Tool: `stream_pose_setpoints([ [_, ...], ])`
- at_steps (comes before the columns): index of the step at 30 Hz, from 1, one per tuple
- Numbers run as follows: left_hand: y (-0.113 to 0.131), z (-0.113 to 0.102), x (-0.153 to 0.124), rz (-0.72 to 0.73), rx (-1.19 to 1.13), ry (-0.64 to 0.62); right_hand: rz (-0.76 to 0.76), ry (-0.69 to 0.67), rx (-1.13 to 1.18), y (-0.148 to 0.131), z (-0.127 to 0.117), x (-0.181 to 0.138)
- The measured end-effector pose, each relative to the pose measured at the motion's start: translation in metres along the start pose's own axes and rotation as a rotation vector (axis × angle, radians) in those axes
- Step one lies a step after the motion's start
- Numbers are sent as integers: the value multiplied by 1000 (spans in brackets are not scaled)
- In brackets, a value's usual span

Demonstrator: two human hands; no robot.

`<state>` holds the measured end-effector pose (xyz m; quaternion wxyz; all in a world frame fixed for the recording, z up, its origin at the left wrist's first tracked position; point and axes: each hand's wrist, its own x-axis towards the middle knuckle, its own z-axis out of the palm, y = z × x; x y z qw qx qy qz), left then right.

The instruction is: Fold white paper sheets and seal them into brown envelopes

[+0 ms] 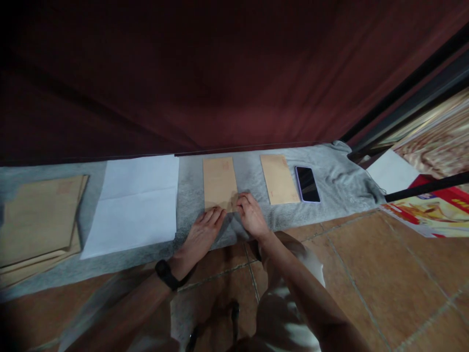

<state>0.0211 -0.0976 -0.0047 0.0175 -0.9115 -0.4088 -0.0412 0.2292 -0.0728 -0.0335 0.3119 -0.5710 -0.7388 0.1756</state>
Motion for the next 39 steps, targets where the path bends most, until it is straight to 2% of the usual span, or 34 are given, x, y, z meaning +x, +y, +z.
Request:
stream_pose_setpoints([
  [3, 1, 4, -2, 3, 16, 34, -13, -14, -43, -16, 1, -6],
  [8, 1, 10, -6, 1, 4, 57, -155, -193, -36, -45, 15, -23],
  [14, -4, 10, -11, -65, -65, 88, -174, -240, -212, -41, 17, -33],
  [21, -5, 8, -20, -150, -71, 93, -172, -190, -366, -31, 10, -42],
  [29, -11, 7, -29, -218, -16, 115, -155, -127, -395, -24, 6, -47],
  [33, -16, 0, -22, -248, -88, 132, -150, -99, -396, -24, 8, -49],
  [39, -18, -5, -3, -397, -160, 167, -134, -84, -427, -26, 14, -46],
])
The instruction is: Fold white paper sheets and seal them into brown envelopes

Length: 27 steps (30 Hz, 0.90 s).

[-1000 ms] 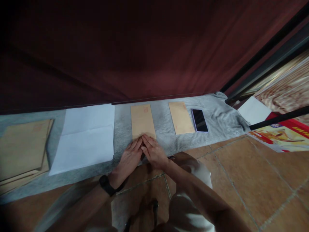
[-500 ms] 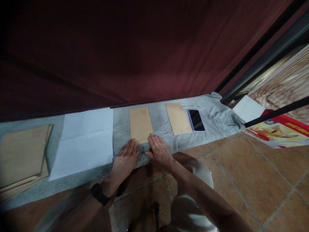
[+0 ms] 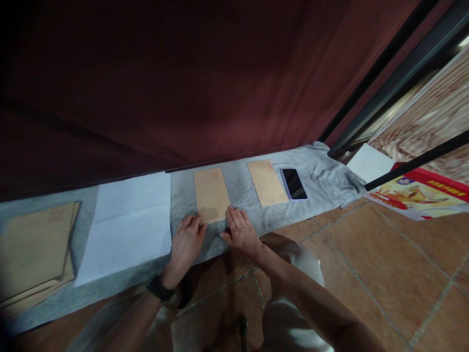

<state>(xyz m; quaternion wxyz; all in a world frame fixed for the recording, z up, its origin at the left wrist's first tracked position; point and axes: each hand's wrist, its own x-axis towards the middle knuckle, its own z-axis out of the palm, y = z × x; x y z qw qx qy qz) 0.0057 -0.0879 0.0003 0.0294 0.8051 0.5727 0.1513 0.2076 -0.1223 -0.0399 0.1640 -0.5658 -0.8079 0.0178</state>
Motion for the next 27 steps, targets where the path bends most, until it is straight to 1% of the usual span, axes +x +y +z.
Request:
stream_pose_setpoints([
  [5, 2, 9, 7, -96, 53, 55, 12, 1, 3, -1, 4, 5],
  [7, 2, 12, 11, -153, 34, 27, 14, 9, 7, -2, 5, 5],
  [10, -1, 13, 18, -256, -66, -40, 15, 17, 9, -3, 6, 6],
  [15, -5, 5, 28, -351, -230, -118, 5, -1, -10, -5, 5, 9],
  [18, -6, 1, 31, -408, -406, -132, 1, -12, -21, -6, 4, 10],
  [21, -4, 1, 33, -459, -679, -93, 7, -4, -13, -9, 2, 11],
  [23, -1, 3, 34, -467, -876, -69, 25, 6, -2, -11, -1, 13],
  [27, 7, 6, 35, -499, -1198, -121, 75, 18, 4, -14, -9, 20],
])
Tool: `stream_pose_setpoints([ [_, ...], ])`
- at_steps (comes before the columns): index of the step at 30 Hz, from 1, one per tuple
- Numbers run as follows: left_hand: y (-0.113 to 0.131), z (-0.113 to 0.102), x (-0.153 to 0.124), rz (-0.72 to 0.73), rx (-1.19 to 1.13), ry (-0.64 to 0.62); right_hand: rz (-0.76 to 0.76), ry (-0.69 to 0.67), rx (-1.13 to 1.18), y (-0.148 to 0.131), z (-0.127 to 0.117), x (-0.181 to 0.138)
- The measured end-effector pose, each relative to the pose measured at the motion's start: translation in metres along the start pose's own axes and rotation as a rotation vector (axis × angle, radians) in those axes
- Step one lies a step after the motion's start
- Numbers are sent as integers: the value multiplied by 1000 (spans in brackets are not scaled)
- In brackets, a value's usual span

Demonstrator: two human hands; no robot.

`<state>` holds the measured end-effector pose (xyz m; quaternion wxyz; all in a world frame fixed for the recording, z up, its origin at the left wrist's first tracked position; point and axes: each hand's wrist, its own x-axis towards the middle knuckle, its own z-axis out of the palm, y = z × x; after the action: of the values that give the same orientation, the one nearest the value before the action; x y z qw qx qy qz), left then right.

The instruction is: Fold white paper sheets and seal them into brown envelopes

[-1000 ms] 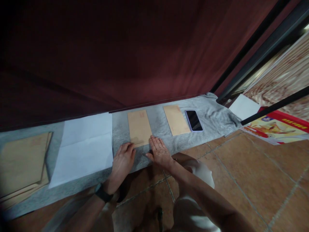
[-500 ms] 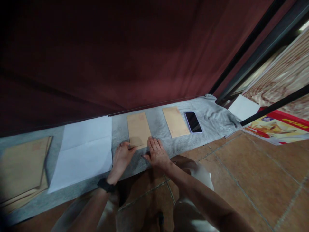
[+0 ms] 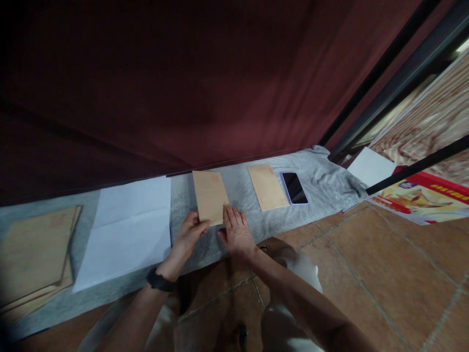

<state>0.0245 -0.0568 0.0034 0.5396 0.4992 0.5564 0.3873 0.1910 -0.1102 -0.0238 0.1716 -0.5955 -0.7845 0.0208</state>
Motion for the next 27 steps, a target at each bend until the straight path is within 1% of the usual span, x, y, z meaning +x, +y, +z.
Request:
stream_pose_setpoints([
  [3, 3, 6, -3, -48, -129, -32, 24, -19, -25, -2, -6, 8],
  [8, 9, 12, -9, -58, -267, -53, 44, -56, -83, -4, -12, 19],
  [10, 12, 11, -10, -55, -299, -67, 54, -36, -61, -3, -15, 22],
  [12, 13, 10, -11, -42, -335, -82, 90, 12, 21, 1, -19, 24],
  [13, 13, 8, -11, -34, -355, -96, 125, 51, 97, 4, -22, 25],
  [15, 13, 6, -11, -28, -383, -129, 223, 173, 320, 10, -27, 28],
  [17, 12, 6, -11, -42, -364, -165, 333, 321, 604, 15, -30, 33],
  [19, 11, 8, -14, -73, -305, -186, 438, 412, 908, 18, -29, 37],
  [21, 10, 12, -17, -110, -261, -199, 552, 398, 1213, 16, -24, 39],
  [23, 9, 18, -21, -139, -261, -213, 657, 326, 1484, 9, -16, 40],
  [25, 8, 22, -24, -147, -285, -237, 709, 266, 1680, 1, -7, 39],
  [27, 5, 25, -24, -152, -308, -255, 720, 238, 1791, -7, 0, 37],
])
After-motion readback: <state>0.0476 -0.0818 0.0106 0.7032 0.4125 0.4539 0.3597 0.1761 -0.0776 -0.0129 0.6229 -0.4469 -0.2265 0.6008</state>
